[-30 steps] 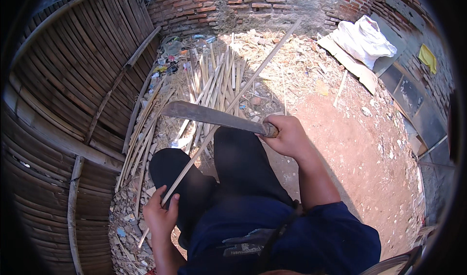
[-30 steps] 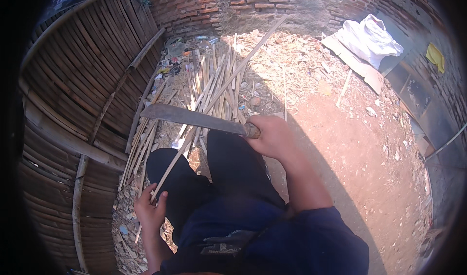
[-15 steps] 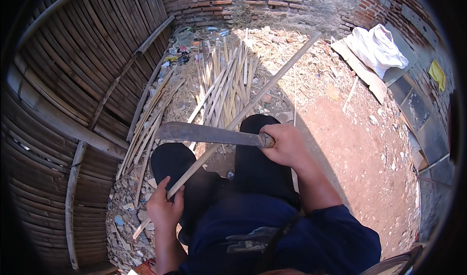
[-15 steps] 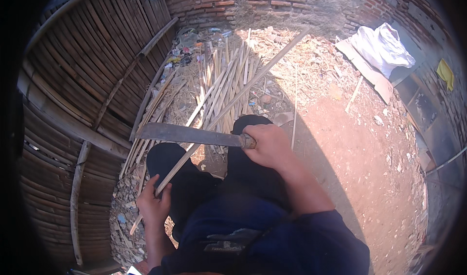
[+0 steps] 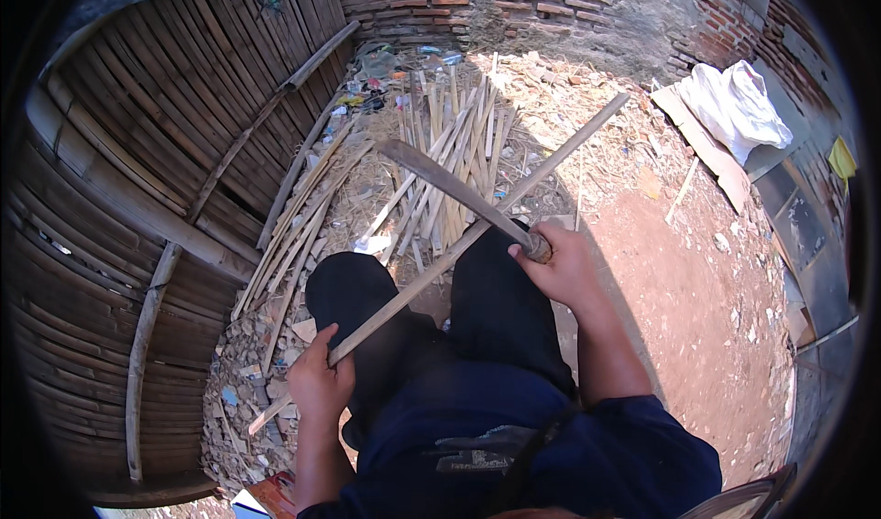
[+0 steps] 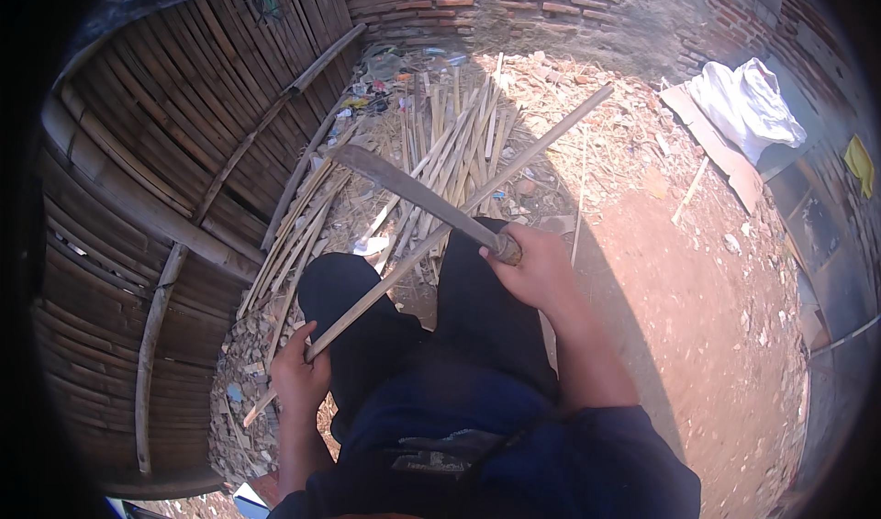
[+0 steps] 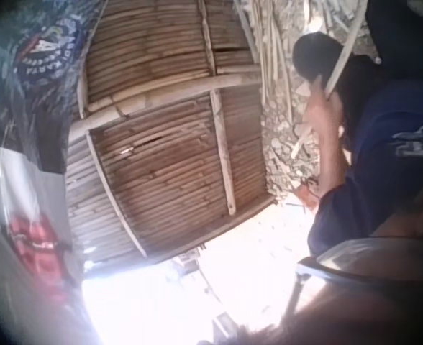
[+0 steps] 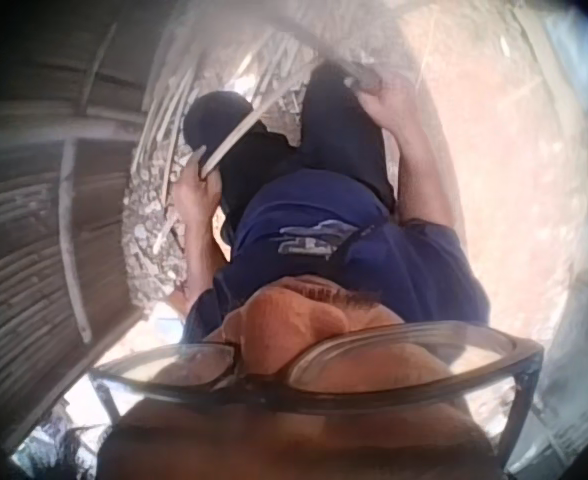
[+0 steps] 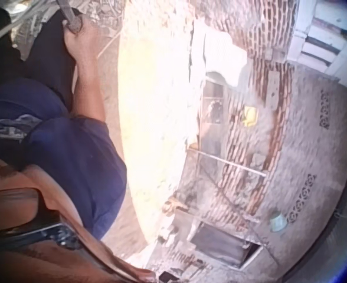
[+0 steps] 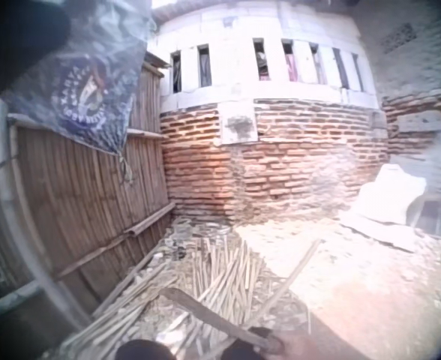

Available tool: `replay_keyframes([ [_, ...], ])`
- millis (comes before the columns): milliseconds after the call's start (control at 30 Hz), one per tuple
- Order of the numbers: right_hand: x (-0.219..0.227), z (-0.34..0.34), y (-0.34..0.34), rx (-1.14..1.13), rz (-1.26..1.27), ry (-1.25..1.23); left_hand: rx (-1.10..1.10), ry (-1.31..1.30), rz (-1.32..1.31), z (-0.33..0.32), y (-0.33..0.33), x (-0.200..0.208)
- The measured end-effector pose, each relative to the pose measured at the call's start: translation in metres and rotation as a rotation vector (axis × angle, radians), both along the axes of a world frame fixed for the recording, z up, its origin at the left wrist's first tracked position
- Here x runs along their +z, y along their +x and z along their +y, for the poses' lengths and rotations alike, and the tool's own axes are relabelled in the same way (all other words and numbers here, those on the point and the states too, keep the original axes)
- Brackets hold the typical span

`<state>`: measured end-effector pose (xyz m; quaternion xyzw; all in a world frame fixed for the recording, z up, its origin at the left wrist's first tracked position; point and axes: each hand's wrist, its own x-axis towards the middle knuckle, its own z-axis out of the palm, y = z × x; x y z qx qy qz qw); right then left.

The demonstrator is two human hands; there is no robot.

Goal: The person shaves a thin bamboo strip using a machete while sitting down, holding the strip with one hand and drawing the blade along its length.

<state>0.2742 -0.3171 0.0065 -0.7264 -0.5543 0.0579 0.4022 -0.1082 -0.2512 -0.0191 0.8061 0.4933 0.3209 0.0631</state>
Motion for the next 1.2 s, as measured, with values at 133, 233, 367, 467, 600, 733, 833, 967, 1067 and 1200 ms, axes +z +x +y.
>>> replay_keyframes([
  [133, -0.012, 0.008, -0.034, 0.279, -0.233, -0.002, 0.03, -0.063, -0.019, 0.001, 0.008, 0.001],
  [233, -0.009, 0.013, -0.015, 0.134, -0.11, 0.039, 0.038, -0.061, 0.044, 0.006, -0.012, 0.004],
  [367, 0.002, 0.004, 0.036, -0.273, 0.082, -0.028, 0.035, -0.029, 0.025, 0.007, -0.044, 0.002],
  [467, -0.007, -0.001, 0.039, -0.26, 0.08, -0.018, 0.049, -0.004, 0.031, 0.003, -0.043, -0.002],
  [600, -0.016, 0.001, -0.009, 0.111, -0.062, 0.01, 0.048, -0.074, -0.022, 0.001, -0.013, -0.003],
  [733, -0.011, 0.007, -0.026, 0.287, -0.175, -0.03, 0.023, -0.073, -0.012, 0.008, -0.012, 0.0],
  [833, -0.008, 0.01, 0.003, 0.087, -0.104, 0.0, 0.026, -0.076, -0.012, 0.009, -0.033, 0.003],
  [967, -0.003, 0.004, 0.032, -0.225, 0.079, 0.004, 0.048, -0.13, 0.003, 0.004, -0.052, 0.004],
  [1067, -0.007, 0.005, 0.016, -0.122, 0.032, 0.068, 0.052, -0.132, -0.06, 0.0, -0.034, -0.004],
  [1200, -0.029, 0.013, -0.033, 0.288, -0.203, 0.038, 0.015, -0.199, -0.155, -0.002, 0.008, -0.002],
])
